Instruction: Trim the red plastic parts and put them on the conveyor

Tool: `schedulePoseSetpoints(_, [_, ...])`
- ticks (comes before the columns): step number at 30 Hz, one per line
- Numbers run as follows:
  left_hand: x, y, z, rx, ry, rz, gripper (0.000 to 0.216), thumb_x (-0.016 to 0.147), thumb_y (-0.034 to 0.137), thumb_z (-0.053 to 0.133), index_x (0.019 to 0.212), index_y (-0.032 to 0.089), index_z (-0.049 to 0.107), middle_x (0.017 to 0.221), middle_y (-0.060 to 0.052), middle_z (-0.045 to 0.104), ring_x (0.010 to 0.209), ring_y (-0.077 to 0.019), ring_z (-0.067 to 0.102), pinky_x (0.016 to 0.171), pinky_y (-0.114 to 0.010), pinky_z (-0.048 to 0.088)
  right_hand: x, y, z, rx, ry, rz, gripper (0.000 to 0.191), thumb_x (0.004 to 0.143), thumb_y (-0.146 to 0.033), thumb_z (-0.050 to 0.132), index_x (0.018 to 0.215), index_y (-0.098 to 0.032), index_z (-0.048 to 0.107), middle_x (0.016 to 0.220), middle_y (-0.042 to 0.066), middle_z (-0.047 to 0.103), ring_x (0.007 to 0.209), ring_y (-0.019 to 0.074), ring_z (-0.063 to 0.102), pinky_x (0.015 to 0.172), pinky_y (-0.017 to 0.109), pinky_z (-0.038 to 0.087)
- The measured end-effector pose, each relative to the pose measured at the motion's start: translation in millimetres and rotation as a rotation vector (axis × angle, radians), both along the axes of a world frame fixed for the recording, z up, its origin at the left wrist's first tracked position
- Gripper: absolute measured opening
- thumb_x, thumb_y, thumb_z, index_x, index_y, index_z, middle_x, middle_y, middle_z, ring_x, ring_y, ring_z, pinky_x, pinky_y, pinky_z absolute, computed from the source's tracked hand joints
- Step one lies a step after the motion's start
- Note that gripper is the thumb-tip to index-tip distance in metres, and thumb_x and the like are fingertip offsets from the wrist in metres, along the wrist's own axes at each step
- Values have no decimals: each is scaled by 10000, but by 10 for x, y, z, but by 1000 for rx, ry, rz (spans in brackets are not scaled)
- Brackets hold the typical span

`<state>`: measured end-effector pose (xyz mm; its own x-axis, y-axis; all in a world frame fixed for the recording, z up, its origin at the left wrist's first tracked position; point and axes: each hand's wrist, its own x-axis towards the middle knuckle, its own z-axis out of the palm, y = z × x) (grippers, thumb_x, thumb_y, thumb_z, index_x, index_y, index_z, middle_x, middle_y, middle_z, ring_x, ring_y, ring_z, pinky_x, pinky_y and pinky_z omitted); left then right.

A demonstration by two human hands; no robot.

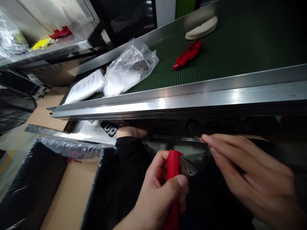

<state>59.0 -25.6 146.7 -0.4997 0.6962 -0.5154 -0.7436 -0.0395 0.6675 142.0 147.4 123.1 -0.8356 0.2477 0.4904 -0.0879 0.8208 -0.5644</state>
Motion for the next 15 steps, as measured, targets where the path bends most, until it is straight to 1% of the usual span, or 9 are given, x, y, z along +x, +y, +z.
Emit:
schedulePoseSetpoints(2, [-7,-5,11,28,-53,-6,205,829,294,659,918,203,498,823,14,534,476,-26,450,408,-130,391,12,-26,28,-53,-8,50,433,858,22,547,1246,-156,615,1138,81,629,1028,194,599,901,375,472])
schedulePoseSetpoints(4, [-20,-4,17,54,-83,-1,183,837,296,637,933,202,512,861,3,535,488,-30,457,392,-123,387,28,-62,53,-63,-11,126,454,849,34,541,1258,-152,607,1149,92,616,1047,201,587,872,379,476])
schedulePoseSetpoints(6, [-35,0,15,85,-115,4,179,840,300,627,943,202,518,862,0,529,496,-33,458,382,-115,382,39,-94,66,-56,6,166,451,839,32,552,1255,-132,608,1154,110,610,1059,215,581,850,385,476])
schedulePoseSetpoints(9, [-50,9,6,118,-152,-5,175,845,304,618,952,204,523,857,-4,525,493,-34,456,372,-108,375,34,-125,68,-44,18,163,451,838,28,546,1254,-134,611,1149,114,617,1054,216,584,848,388,477])
schedulePoseSetpoints(11, [-51,12,4,144,-164,-8,167,848,304,609,956,204,530,861,-8,524,492,-35,455,368,-108,376,23,-144,63,-46,5,145,451,851,-10,541,1262,-183,612,1139,95,631,1040,216,597,840,388,492])
schedulePoseSetpoints(13, [-44,10,7,173,-177,-9,153,856,297,592,968,208,534,881,-13,525,502,-39,462,369,-107,376,10,-168,59,-60,-8,109,424,869,-100,556,1263,-244,615,1109,73,652,1014,226,620,808,384,517])
schedulePoseSetpoints(15, [-31,3,10,196,-207,-5,146,863,282,572,988,218,532,910,-17,527,514,-39,467,373,-98,366,-4,-197,56,-72,-11,65,392,870,-200,585,1251,-278,626,1068,65,669,980,241,641,771,380,539])
